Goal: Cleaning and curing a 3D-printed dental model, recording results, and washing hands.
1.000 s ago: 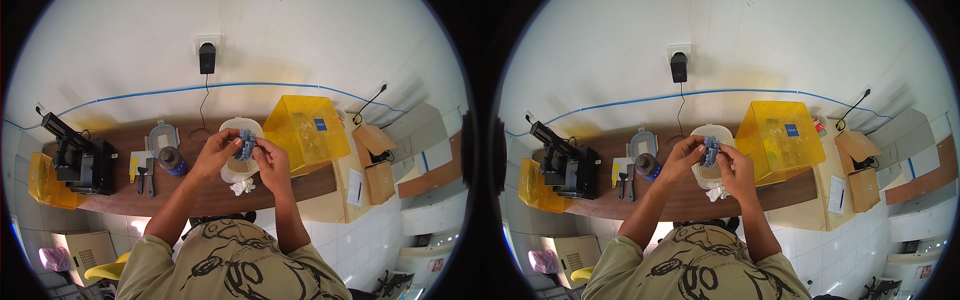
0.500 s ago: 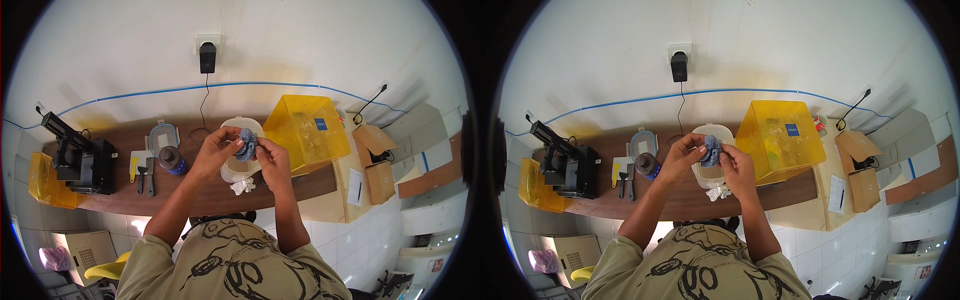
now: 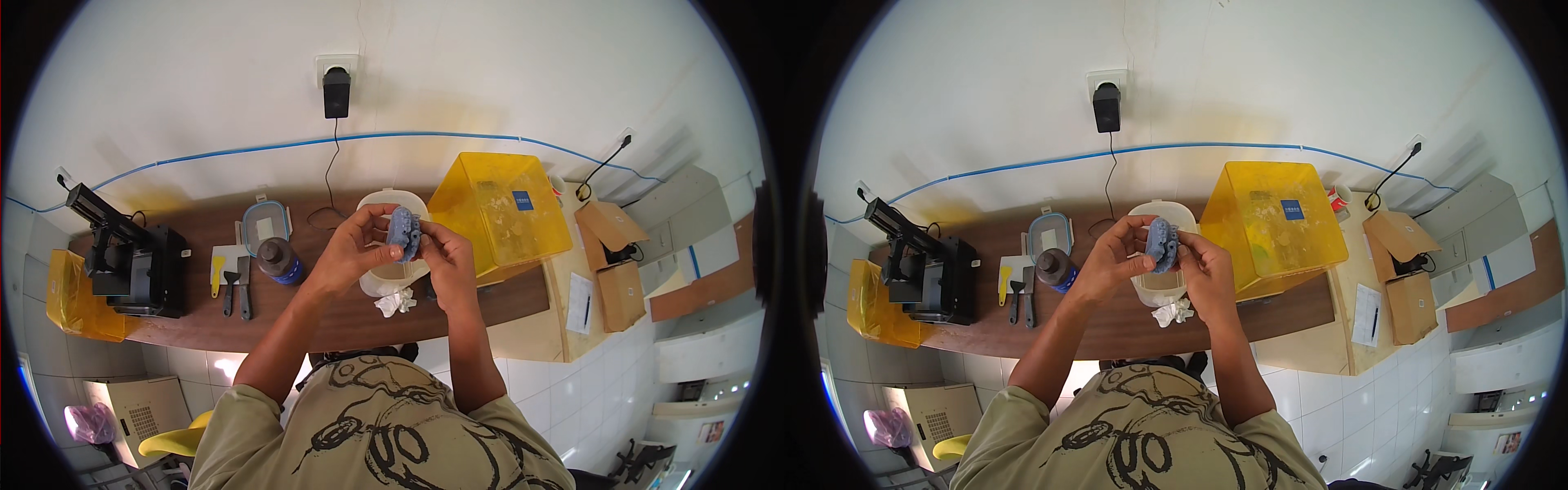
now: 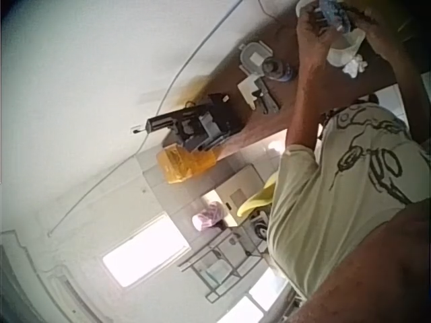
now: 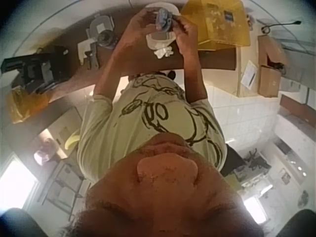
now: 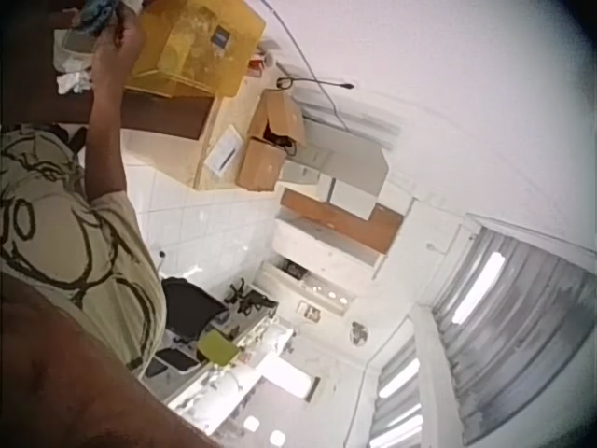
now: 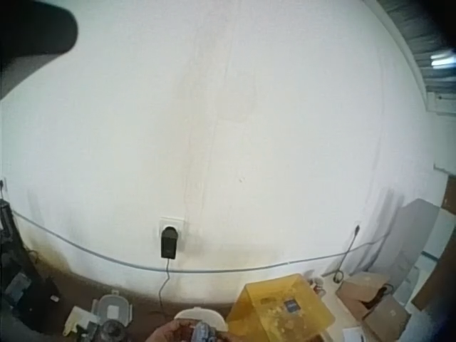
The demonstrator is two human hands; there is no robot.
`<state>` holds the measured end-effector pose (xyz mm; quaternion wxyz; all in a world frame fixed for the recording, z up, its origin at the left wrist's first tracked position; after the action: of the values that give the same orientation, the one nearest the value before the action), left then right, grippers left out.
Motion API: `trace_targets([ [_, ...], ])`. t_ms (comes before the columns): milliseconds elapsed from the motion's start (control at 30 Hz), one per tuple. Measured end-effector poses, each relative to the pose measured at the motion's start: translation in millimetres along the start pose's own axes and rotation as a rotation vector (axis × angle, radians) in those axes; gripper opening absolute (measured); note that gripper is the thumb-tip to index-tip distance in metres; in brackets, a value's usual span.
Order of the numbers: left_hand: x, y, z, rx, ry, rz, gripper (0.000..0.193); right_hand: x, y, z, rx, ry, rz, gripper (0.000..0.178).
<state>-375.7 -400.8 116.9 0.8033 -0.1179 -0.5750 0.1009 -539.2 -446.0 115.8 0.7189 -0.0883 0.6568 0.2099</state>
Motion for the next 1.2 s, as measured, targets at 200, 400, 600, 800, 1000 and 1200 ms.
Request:
trace_targets([
  [200, 4.8, 1.4, 4.6, -0.007, -0.007, 0.004, 0.073, 0.8, -0.1, -2.5, -0.001, -0.046, 0.003, 0.025],
  [400, 6.1, 1.8, 3.3, -0.012, 0.032, 0.026, 0.066, -8.5, 4.7, -0.5, -0.04, -0.07, -0.01, 0.029],
  [600, 6.2, 1.7, 2.8, -0.056, 0.004, 0.03, 0.059, -14.5, 7.4, 1.2, -0.046, -0.05, -0.029, 0.029],
  [800, 4.6, 1.3, 0.9, -0.067, -0.02, 0.02, 0.057, -16.2, 7.5, 1.9, -0.05, -0.027, -0.041, 0.028],
  [1000, 7.0, -0.2, 2.3, -0.06, 0.009, 0.036, 0.058, -15.9, 7.1, 2.3, -0.045, -0.046, -0.021, 0.027],
  [1200, 9.0, -1.8, 2.9, -0.055, 0.022, 0.042, 0.059, -15.0, 6.9, 3.4, -0.039, -0.025, -0.051, 0.029],
])
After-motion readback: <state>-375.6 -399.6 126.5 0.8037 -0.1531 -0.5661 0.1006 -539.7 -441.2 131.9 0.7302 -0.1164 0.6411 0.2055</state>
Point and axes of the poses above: each hand's wrist, its own y-axis away from the middle knuckle, its own z-axis out of the palm, x = y × z, the point moved 4 cm from there along -y, towards the middle knuckle, and after that the axes turned 12 degrees about z, right-handed, at the moved point
